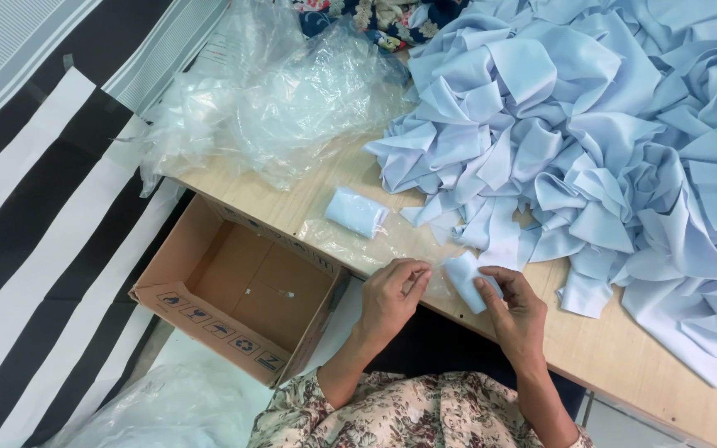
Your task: The person folds white fabric pieces into rectangles, rolls them into cylinders, and places them into plastic bags on a table next to a large pile of similar fabric.
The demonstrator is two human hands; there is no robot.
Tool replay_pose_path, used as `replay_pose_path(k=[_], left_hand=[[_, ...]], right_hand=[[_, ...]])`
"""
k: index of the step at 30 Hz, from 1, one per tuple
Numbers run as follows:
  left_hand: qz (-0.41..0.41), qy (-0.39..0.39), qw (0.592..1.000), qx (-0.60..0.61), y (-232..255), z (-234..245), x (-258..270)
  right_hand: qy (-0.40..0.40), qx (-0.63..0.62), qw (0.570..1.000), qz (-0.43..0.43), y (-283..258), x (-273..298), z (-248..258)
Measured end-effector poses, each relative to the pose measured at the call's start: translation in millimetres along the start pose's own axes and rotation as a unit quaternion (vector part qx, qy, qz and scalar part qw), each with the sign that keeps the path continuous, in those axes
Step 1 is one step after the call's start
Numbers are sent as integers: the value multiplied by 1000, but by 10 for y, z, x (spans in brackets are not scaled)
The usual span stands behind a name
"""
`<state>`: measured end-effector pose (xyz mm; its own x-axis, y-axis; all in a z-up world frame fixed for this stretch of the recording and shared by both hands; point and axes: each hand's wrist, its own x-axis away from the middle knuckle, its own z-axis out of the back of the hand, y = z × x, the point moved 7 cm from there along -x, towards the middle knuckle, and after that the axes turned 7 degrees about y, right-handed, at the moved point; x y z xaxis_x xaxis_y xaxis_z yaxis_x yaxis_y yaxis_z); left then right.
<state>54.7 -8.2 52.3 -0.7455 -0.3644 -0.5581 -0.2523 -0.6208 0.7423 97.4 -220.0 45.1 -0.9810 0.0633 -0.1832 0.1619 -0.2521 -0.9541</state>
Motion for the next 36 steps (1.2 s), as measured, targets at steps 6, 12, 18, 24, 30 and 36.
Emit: replay_pose_path(k=[6, 12, 18, 24, 30, 36], left_hand=[[-69, 16, 997, 8, 276, 101, -96], [-90, 31, 994, 56, 402, 192, -140], [-109, 39, 992, 55, 381, 147, -87], [-115, 35, 990, 78, 415, 130, -81], [-116, 22, 987, 110, 525, 94, -112], [-127, 63, 989, -41, -19, 202, -83]], right_hand=[[-59, 53, 997, -6, -172, -42, -4], [-68, 41, 996, 29, -216, -154, -98], [-113, 62, 989, 70, -312, -136, -330], [-269, 26, 963, -16, -71, -179, -585], [-314, -58, 947, -32, -544, -224, -832], [-313, -2, 948, -58, -93, -277, -824]])
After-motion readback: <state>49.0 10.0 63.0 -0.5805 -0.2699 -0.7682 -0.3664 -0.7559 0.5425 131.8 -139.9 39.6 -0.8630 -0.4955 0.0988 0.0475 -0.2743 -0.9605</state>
